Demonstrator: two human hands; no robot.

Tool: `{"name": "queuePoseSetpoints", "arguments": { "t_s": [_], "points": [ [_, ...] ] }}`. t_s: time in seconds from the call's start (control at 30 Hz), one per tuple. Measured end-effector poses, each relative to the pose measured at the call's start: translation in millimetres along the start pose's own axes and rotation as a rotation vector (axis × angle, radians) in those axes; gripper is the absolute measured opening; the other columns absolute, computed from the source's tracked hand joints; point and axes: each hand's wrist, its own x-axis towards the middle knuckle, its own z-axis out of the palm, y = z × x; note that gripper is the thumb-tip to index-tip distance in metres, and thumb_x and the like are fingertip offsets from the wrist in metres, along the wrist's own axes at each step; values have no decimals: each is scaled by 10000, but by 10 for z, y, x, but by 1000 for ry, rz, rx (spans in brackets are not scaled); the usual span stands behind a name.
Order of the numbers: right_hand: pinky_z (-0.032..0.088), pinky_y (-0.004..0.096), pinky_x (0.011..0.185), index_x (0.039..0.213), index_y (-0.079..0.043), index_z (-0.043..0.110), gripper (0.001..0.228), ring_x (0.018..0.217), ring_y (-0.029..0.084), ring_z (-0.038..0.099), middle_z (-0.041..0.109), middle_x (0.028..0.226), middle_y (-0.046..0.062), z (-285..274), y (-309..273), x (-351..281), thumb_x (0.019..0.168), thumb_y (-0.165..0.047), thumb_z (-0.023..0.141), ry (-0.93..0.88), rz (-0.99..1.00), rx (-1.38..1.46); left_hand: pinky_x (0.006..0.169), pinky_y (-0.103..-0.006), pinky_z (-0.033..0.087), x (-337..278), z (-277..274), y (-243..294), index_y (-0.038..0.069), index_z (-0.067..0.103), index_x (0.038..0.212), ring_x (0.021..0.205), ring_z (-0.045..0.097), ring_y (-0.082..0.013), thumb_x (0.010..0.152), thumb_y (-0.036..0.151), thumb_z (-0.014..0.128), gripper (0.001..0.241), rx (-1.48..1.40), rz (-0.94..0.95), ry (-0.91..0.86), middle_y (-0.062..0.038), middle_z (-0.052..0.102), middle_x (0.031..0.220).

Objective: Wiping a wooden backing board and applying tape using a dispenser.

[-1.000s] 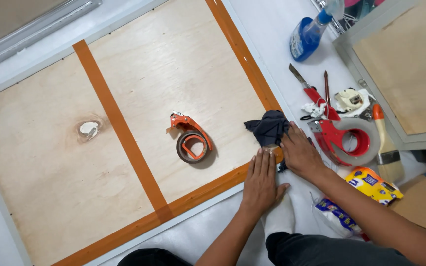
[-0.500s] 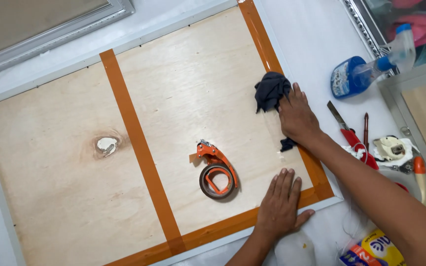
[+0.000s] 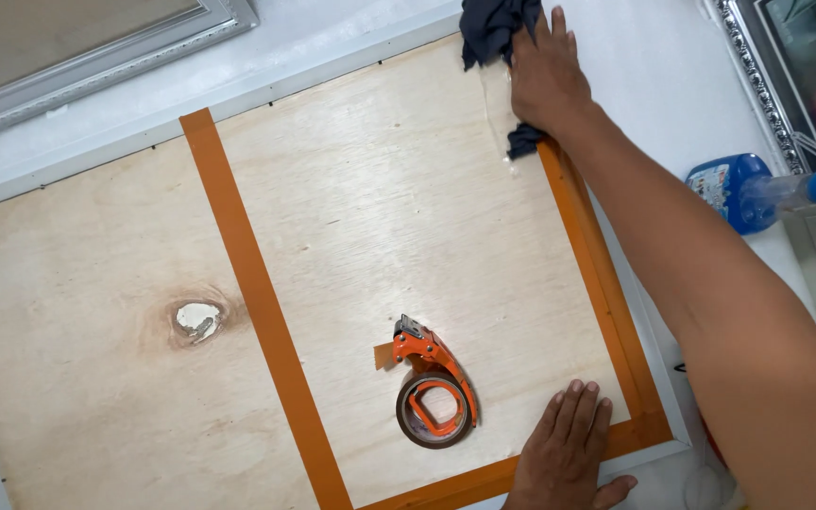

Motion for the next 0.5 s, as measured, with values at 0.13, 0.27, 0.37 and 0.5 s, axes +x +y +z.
{"name": "queuePoseSetpoints", "arguments": {
  "t_s": [0.13,0.27,0.37,0.5],
  "points": [
    [231,579,1143,1491,92,445,526,1327,504,366,449,1448,344,-50,-8,243,993,-31,558,-26,33,-39,1244,-545,82,2,52,-23,-152,277,1526,1549,131,-455,1043,531,211,840,-12,-22,-26,-361,206,1624],
    [202,566,1161,1518,66,422,492,1363,488,317,434,1498,316,-136,-24,22,1038,-23,488,-14,-12,-28,1248,-524,110,-5,132,-72,-161,280,1529,1540,167,-456,1009,524,281,860,104,-9,18,-344,241,1620],
    [154,583,1191,1566,41,360,516,1472,469,125,303,1604,299,-195,-29,-343,1064,-48,441,-63,-11,6,1252,-501,122,-21,178,-64,-148,283,1534,1540,194,-441,967,506,384,872,164,-12,60,-331,272,1619],
    [173,581,1205,1565,15,333,514,1508,459,75,335,1578,313,-339,-24,-1059,1082,-153,385,-183,-3,26,1261,-499,96,-58,298,-103,-118,234,1553,1550,162,-434,981,564,336,896,230,9,104,-336,238,1631]
  ]
}}
